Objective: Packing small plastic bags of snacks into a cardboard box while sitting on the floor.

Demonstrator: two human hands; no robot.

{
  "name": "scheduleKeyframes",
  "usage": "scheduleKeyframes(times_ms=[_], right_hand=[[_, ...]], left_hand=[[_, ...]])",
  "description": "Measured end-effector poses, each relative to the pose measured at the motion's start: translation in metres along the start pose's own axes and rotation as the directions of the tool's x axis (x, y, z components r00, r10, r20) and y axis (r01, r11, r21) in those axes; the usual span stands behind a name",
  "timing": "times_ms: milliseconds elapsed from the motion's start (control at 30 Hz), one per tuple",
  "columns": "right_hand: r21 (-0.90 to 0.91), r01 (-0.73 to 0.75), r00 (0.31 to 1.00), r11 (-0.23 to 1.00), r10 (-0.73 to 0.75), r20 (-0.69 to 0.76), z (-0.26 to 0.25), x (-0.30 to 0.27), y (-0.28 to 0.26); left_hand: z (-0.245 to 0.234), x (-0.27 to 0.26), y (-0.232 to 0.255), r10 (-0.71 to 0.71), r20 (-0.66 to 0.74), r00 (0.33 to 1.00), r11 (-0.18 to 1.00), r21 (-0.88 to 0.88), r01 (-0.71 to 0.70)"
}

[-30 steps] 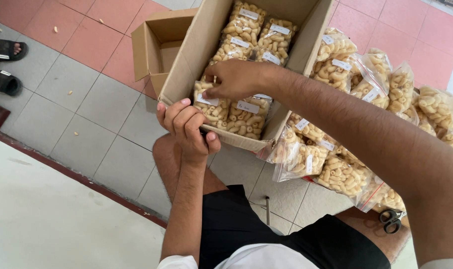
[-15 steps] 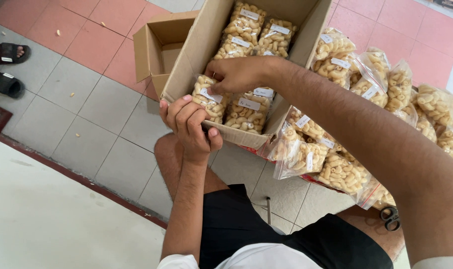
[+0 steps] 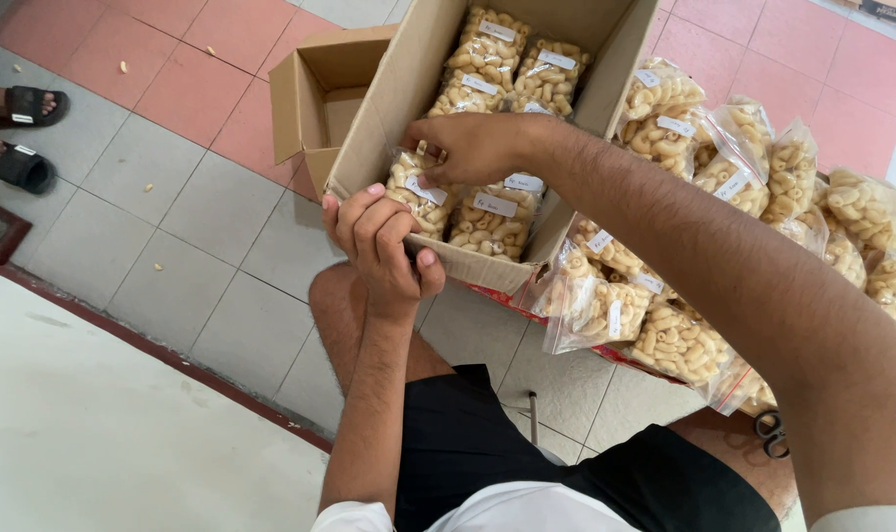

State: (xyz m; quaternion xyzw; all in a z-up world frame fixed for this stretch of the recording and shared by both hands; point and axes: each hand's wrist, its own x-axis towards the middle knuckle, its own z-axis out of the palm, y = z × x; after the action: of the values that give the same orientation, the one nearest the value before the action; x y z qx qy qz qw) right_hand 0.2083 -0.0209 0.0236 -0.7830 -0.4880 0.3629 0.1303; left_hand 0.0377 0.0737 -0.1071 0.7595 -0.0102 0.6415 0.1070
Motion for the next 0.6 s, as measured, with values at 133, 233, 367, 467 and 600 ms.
scheduleKeyframes(times_ms=[133,233,367,467,600], right_hand=[[-0.022,0.003,1.000,1.000,-0.003,-0.013,0.001,0.002,0.003],[-0.013,0.001,1.000,1.000,-0.001,0.005,-0.001,-0.005,-0.005],[-0.051,0.012,1.000,0.999,-0.013,-0.018,0.004,-0.004,-0.005],[-0.109,0.030,0.999,0.994,-0.033,-0.025,0.007,0.001,0.001],[-0.162,0.065,0.994,0.985,-0.079,-0.082,0.009,0.008,0.010]], left_hand=[[0.001,-0.002,-0.002,0.002,0.006,1.000,1.000,0.001,-0.002],[0.002,-0.004,-0.003,0.004,0.003,1.000,1.000,0.007,-0.004],[0.003,-0.005,-0.004,0.004,0.001,1.000,1.000,0.005,-0.004],[0.003,-0.007,-0.005,0.015,0.001,1.000,1.000,0.003,-0.015],[0.003,-0.005,-0.004,0.018,0.003,1.000,1.000,0.008,-0.018]])
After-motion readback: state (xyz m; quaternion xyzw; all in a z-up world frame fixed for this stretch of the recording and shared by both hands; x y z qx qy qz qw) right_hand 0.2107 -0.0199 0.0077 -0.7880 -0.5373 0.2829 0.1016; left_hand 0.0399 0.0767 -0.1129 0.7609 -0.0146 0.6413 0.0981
